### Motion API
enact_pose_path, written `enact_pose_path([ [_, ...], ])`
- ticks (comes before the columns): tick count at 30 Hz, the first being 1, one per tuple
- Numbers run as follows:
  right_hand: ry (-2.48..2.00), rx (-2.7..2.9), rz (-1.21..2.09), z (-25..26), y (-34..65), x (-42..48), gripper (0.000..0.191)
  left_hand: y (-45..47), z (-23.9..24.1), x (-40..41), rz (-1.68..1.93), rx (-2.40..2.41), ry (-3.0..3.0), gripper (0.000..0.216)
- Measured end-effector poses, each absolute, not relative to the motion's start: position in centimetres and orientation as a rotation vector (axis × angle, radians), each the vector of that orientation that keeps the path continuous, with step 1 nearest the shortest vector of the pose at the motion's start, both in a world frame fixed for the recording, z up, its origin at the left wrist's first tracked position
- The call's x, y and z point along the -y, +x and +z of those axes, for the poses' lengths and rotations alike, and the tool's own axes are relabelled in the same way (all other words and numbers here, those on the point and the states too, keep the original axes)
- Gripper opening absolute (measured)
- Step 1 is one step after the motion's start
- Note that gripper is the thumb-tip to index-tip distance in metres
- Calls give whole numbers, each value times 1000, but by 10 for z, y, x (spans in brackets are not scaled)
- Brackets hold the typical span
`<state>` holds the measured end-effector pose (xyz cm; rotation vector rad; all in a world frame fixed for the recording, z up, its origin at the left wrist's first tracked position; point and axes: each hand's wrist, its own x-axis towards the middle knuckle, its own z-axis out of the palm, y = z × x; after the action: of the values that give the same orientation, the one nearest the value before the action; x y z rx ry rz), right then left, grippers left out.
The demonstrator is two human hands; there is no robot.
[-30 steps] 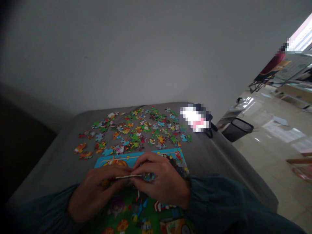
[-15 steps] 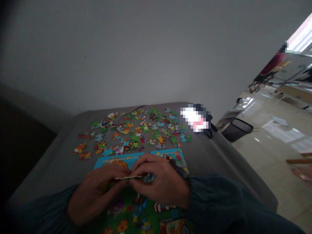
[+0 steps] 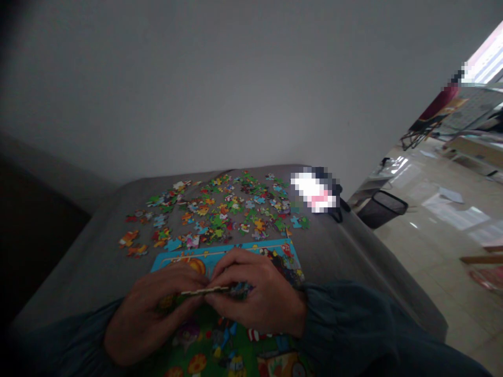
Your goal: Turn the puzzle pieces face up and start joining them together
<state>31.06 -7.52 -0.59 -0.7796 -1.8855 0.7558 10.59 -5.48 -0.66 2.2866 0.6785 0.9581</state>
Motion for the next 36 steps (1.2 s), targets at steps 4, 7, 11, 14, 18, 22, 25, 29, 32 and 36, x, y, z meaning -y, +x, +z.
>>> enact_pose_path([
  [4,-768,1894,780,-5,310,75,7,106,-5,55,955,-652,2296,11],
  [7,-766,1902,789,-4,311,75,8,106,-6,55,940,-649,2297,11],
  [11,-787,1911,788,-5,311,75,6,104,-9,55,925,-663,2301,10],
  [14,-801,1916,783,-5,311,75,6,104,-9,56,931,-673,2305,10],
  [18,-785,1914,782,-4,311,75,5,104,-8,56,941,-676,2316,9],
  [22,-790,1905,794,-3,310,75,5,105,-7,55,952,-658,2314,12],
  [25,-782,1907,794,-3,310,75,5,106,-7,55,951,-647,2304,13],
  [29,-779,1906,794,-3,311,75,6,106,-7,55,959,-657,2310,12],
  [32,-780,1903,803,-4,310,75,7,105,-7,56,949,-657,2307,14],
  [36,-796,1900,815,-4,309,77,6,105,-7,56,958,-648,2313,14],
])
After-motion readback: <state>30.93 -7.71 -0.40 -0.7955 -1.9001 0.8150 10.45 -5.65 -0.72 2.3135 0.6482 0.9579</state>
